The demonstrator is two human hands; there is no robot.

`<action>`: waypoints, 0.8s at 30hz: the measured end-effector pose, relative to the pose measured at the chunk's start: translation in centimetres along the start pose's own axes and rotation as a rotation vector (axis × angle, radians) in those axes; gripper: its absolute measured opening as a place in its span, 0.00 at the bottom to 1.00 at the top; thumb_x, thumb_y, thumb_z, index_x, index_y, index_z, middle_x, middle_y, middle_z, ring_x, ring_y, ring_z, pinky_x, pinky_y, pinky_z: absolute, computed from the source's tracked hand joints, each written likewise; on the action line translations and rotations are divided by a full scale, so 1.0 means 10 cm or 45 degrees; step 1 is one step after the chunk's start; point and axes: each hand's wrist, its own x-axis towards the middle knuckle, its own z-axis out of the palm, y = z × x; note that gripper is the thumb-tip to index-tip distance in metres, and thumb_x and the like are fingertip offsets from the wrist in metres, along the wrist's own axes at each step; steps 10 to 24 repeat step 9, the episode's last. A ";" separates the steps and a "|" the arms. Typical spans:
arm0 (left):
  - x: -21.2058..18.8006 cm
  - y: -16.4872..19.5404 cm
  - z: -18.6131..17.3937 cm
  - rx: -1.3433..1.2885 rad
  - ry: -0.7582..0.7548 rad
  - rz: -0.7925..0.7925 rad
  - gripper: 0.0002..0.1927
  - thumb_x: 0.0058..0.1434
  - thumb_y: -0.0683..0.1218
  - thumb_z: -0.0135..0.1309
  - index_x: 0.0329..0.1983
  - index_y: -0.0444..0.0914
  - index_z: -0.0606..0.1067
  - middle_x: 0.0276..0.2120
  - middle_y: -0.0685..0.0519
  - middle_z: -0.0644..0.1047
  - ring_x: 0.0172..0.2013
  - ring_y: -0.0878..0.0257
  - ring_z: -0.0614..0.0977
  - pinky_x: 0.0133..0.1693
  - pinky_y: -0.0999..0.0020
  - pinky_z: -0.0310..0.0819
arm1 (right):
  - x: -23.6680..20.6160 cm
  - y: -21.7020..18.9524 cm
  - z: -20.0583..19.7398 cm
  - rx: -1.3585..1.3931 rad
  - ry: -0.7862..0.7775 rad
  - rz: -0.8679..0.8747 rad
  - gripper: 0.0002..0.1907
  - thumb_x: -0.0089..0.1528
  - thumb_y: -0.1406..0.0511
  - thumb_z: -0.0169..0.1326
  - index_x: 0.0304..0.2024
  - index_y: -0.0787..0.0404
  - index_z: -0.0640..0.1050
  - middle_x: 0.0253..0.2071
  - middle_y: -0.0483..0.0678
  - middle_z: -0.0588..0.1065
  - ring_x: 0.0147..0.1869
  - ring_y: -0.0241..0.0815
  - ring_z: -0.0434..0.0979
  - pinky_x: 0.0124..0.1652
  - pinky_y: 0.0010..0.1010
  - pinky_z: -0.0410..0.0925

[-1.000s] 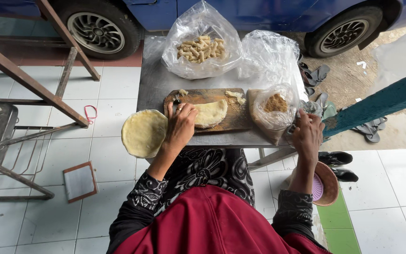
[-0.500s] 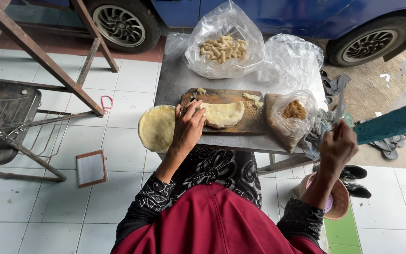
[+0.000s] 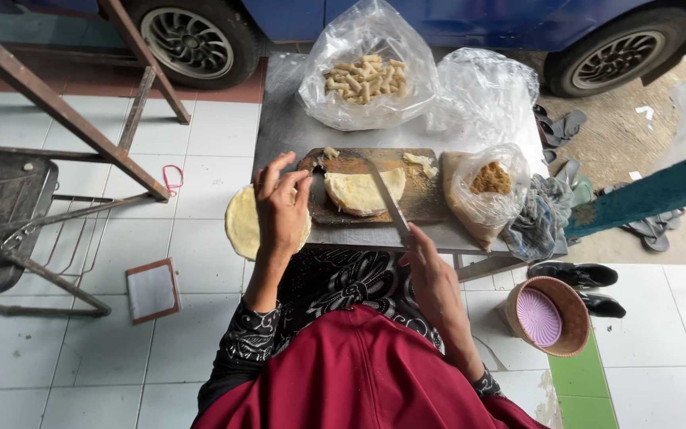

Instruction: The person stretches thin dough sheets by hand, pulling them wide and draping each stretched sheet over a stack of dough rounds on the table. They then place a dough piece on the cutting board and cut it with a knife.

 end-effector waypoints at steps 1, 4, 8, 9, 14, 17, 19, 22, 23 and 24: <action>0.05 0.02 -0.04 0.010 -0.001 0.026 0.06 0.63 0.41 0.64 0.41 0.35 0.80 0.58 0.49 0.76 0.61 0.51 0.74 0.61 0.57 0.66 | -0.01 -0.04 0.02 -0.037 0.014 -0.108 0.26 0.69 0.69 0.47 0.71 0.56 0.65 0.36 0.52 0.81 0.40 0.47 0.83 0.39 0.37 0.72; 0.14 0.15 -0.17 0.037 -0.023 0.120 0.07 0.61 0.41 0.65 0.40 0.35 0.80 0.59 0.48 0.75 0.63 0.50 0.73 0.63 0.54 0.63 | -0.05 -0.12 0.14 -0.117 0.022 -0.085 0.28 0.69 0.69 0.47 0.72 0.55 0.63 0.37 0.55 0.79 0.39 0.52 0.82 0.40 0.40 0.73; 0.38 0.29 -0.15 0.099 -0.164 0.277 0.07 0.58 0.42 0.67 0.37 0.36 0.80 0.62 0.46 0.73 0.66 0.49 0.70 0.65 0.45 0.56 | -0.01 -0.05 0.25 -0.197 0.070 -0.181 0.31 0.68 0.70 0.48 0.74 0.57 0.60 0.43 0.58 0.78 0.41 0.56 0.81 0.40 0.44 0.72; 0.45 0.33 -0.13 0.124 -0.208 0.308 0.07 0.57 0.43 0.67 0.36 0.37 0.80 0.62 0.45 0.72 0.67 0.49 0.69 0.65 0.42 0.54 | 0.01 -0.02 0.27 -0.223 0.043 -0.148 0.32 0.67 0.70 0.48 0.74 0.56 0.59 0.43 0.58 0.78 0.41 0.55 0.81 0.40 0.45 0.72; 0.45 0.33 -0.13 0.124 -0.208 0.308 0.07 0.57 0.43 0.67 0.36 0.37 0.80 0.62 0.45 0.72 0.67 0.49 0.69 0.65 0.42 0.54 | 0.01 -0.02 0.27 -0.223 0.043 -0.148 0.32 0.67 0.70 0.48 0.74 0.56 0.59 0.43 0.58 0.78 0.41 0.55 0.81 0.40 0.45 0.72; 0.45 0.33 -0.13 0.124 -0.208 0.308 0.07 0.57 0.43 0.67 0.36 0.37 0.80 0.62 0.45 0.72 0.67 0.49 0.69 0.65 0.42 0.54 | 0.01 -0.02 0.27 -0.223 0.043 -0.148 0.32 0.67 0.70 0.48 0.74 0.56 0.59 0.43 0.58 0.78 0.41 0.55 0.81 0.40 0.45 0.72; 0.45 0.33 -0.13 0.124 -0.208 0.308 0.07 0.57 0.43 0.67 0.36 0.37 0.80 0.62 0.45 0.72 0.67 0.49 0.69 0.65 0.42 0.54 | 0.01 -0.02 0.27 -0.223 0.043 -0.148 0.32 0.67 0.70 0.48 0.74 0.56 0.59 0.43 0.58 0.78 0.41 0.55 0.81 0.40 0.45 0.72; 0.45 0.33 -0.13 0.124 -0.208 0.308 0.07 0.57 0.43 0.67 0.36 0.37 0.80 0.62 0.45 0.72 0.67 0.49 0.69 0.65 0.42 0.54 | 0.01 -0.02 0.27 -0.223 0.043 -0.148 0.32 0.67 0.70 0.48 0.74 0.56 0.59 0.43 0.58 0.78 0.41 0.55 0.81 0.40 0.45 0.72; 0.45 0.33 -0.13 0.124 -0.208 0.308 0.07 0.57 0.43 0.67 0.36 0.37 0.80 0.62 0.45 0.72 0.67 0.49 0.69 0.65 0.42 0.54 | 0.01 -0.02 0.27 -0.223 0.043 -0.148 0.32 0.67 0.70 0.48 0.74 0.56 0.59 0.43 0.58 0.78 0.41 0.55 0.81 0.40 0.45 0.72; 0.45 0.33 -0.13 0.124 -0.208 0.308 0.07 0.57 0.43 0.67 0.36 0.37 0.80 0.62 0.45 0.72 0.67 0.49 0.69 0.65 0.42 0.54 | 0.01 -0.02 0.27 -0.223 0.043 -0.148 0.32 0.67 0.70 0.48 0.74 0.56 0.59 0.43 0.58 0.78 0.41 0.55 0.81 0.40 0.45 0.72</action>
